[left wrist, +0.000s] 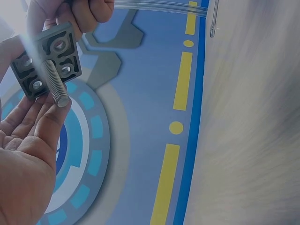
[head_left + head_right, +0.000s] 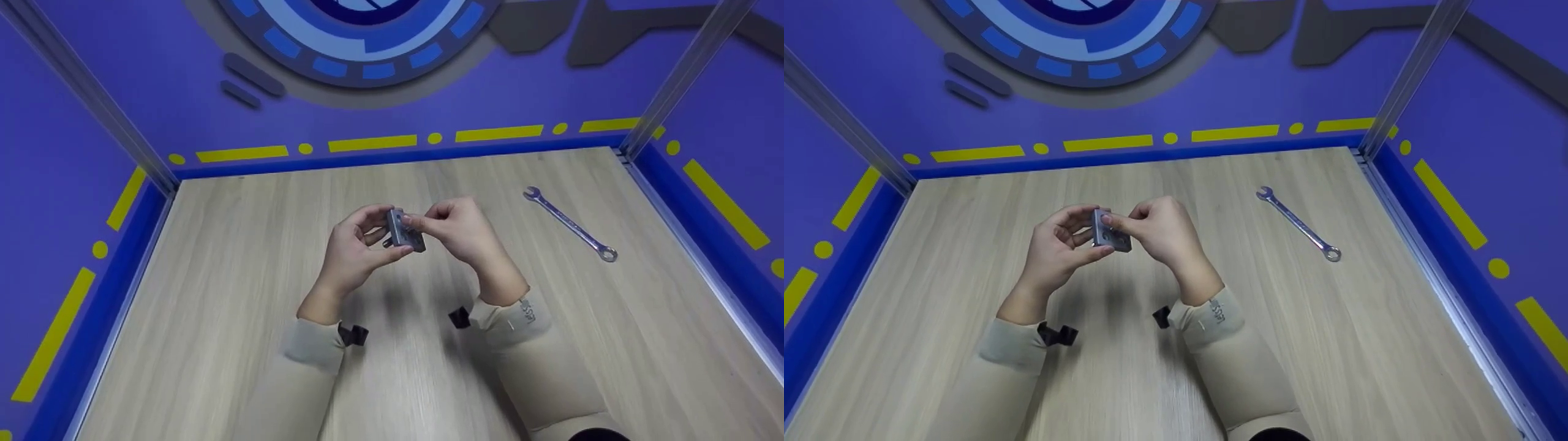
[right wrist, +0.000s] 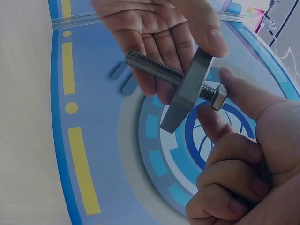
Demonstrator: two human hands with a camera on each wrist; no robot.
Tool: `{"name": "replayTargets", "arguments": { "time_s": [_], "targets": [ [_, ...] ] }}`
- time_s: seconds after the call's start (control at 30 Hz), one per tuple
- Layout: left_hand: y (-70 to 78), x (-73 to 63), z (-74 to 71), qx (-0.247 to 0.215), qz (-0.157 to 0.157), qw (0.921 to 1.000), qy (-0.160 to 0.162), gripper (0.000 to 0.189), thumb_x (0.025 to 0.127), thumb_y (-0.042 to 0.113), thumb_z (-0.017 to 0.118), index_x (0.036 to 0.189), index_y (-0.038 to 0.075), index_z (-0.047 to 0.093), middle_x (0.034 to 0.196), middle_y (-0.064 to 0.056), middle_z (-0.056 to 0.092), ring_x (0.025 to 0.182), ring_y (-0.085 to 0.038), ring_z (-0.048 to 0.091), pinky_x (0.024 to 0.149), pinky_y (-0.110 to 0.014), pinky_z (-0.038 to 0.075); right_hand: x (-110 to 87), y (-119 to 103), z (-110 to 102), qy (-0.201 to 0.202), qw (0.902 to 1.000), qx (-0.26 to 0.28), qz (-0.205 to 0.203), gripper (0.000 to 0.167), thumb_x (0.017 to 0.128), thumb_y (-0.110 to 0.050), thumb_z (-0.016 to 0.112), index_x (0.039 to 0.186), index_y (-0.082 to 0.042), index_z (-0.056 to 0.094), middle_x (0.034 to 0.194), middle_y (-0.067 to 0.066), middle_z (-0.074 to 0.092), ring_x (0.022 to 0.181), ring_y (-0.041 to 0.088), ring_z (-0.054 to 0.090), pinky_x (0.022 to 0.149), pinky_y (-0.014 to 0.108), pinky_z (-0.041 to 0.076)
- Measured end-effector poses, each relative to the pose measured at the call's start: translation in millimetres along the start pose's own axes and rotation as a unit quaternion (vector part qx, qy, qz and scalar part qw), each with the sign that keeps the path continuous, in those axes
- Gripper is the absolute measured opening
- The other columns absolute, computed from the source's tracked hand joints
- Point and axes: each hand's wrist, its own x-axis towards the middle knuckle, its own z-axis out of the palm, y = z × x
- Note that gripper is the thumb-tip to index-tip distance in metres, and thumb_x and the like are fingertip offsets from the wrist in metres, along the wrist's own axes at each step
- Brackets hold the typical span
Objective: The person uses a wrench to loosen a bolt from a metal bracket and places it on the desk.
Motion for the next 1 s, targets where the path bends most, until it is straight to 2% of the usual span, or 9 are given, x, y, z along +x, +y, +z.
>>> {"name": "replayTargets", "arguments": {
  "time_s": [0.27, 0.5, 0.83, 1.0],
  "targets": [
    [0.1, 0.7, -1.0, 0.0, -0.005, 1.0, 0.0, 0.071, 0.084, -0.001, 0.098, 0.148, -0.003, 0.066, 0.144, -0.02, 0.073, 0.137, -0.032, 0.074, 0.118, -0.031, 0.061, 0.1, -0.1, -3.9, -0.023, 0.9997, 0.006, -0.005, 0.026, 0.093, -0.031, 0.094, 0.097, -0.006, 0.09, 0.065, -0.01, 0.061, 0.066, 0.013, 0.049, 0.058, 0.025, 0.036],
    [-0.4, 1.0, -2.2, -0.004, -0.009, 0.9999, 0.001, 0.072, 0.083, -0.001, 0.099, 0.147, -0.002, 0.066, 0.145, -0.019, 0.073, 0.138, -0.032, 0.074, 0.118, -0.031, 0.061, -1.2, -1.5, -5.0, -0.046, 0.9984, 0.014, -0.029, 0.025, 0.095, -0.016, 0.091, 0.118, -0.006, 0.089, 0.063, -0.009, 0.046, 0.056, 0.011, 0.039, 0.049, 0.022, 0.027],
    [0.0, 0.9, -3.3, -0.001, -0.01, 0.9999, -0.001, 0.071, 0.085, 0.0, 0.099, 0.148, -0.002, 0.066, 0.145, -0.018, 0.073, 0.139, -0.032, 0.073, 0.118, -0.03, 0.06, -4.2, -1.9, -7.3, -0.067, 0.996, 0.015, -0.057, 0.03, 0.098, -0.005, 0.086, 0.128, -0.01, 0.087, 0.064, -0.008, 0.044, 0.057, 0.011, 0.039, 0.051, 0.021, 0.03],
    [1.5, 0.3, -2.7, -0.006, -0.02, 0.9998, 0.0, 0.072, 0.084, 0.0, 0.099, 0.148, -0.001, 0.066, 0.144, -0.018, 0.073, 0.14, -0.032, 0.073, 0.119, -0.03, 0.06, -4.6, -0.4, -9.9, -0.074, 0.9941, 0.044, -0.066, 0.037, 0.097, 0.0, 0.08, 0.133, -0.007, 0.084, 0.062, -0.01, 0.042, 0.055, 0.008, 0.036, 0.051, 0.02, 0.028]
  ]
}}
